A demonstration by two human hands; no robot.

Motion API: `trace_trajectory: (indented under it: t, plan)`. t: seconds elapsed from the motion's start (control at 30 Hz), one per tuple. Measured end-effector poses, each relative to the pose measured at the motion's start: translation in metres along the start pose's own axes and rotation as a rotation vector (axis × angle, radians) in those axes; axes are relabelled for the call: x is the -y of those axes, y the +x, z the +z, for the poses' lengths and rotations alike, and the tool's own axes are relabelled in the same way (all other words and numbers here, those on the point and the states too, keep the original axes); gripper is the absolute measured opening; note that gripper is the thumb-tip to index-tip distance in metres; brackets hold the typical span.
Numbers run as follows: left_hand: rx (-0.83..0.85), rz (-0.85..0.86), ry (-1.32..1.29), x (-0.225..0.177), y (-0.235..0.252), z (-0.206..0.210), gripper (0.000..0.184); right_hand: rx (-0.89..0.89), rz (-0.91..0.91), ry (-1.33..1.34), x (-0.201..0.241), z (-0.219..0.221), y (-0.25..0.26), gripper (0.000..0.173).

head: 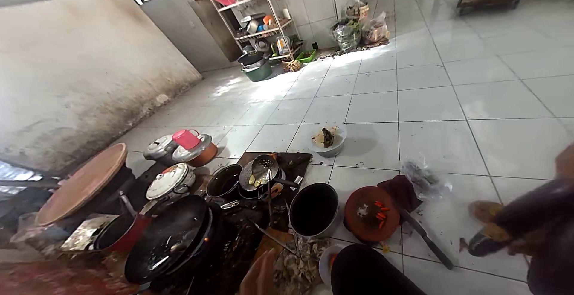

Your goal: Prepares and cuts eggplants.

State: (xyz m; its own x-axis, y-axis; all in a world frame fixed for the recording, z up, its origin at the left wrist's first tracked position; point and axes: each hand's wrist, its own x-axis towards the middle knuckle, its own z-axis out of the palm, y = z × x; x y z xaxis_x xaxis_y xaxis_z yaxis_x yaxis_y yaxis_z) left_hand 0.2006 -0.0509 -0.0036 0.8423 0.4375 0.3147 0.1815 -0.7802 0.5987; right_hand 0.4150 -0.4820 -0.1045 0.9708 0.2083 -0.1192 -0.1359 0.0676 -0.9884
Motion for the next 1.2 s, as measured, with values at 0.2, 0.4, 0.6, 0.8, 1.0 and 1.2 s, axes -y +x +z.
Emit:
trace_trajectory:
  t: [0.2,0.4,0.6,0.8,1.0,1.2]
  plan:
    - [0.301,0.385,-0.163,-0.106,0.074,0.098,0.062,-0.111,-0.021,0.086,-0.025,-0.001,-0.005,0.042]
    - [0.588,0.307,-0.381,-0.159,0.096,0.187,0.068,-0.234,-0.009,0.026,-0.004,-0.001,-0.015,0.031]
    - [0.855,0.060,-0.675,-0.153,0.082,0.209,0.061,-0.451,0.018,0.007,0.003,-0.010,-0.020,0.024]
    - [1.045,-0.041,-0.745,-0.172,0.073,0.221,0.057,-0.460,-0.100,0.114,-0.014,-0.005,-0.013,0.024]
    - [1.033,-0.117,-0.744,-0.149,0.078,0.212,0.054,-0.489,-0.027,0.143,-0.026,-0.028,-0.011,0.030]
    - [1.098,-0.138,-0.765,-0.148,0.075,0.222,0.056,-0.482,-0.041,0.196,-0.027,-0.039,-0.016,0.032]
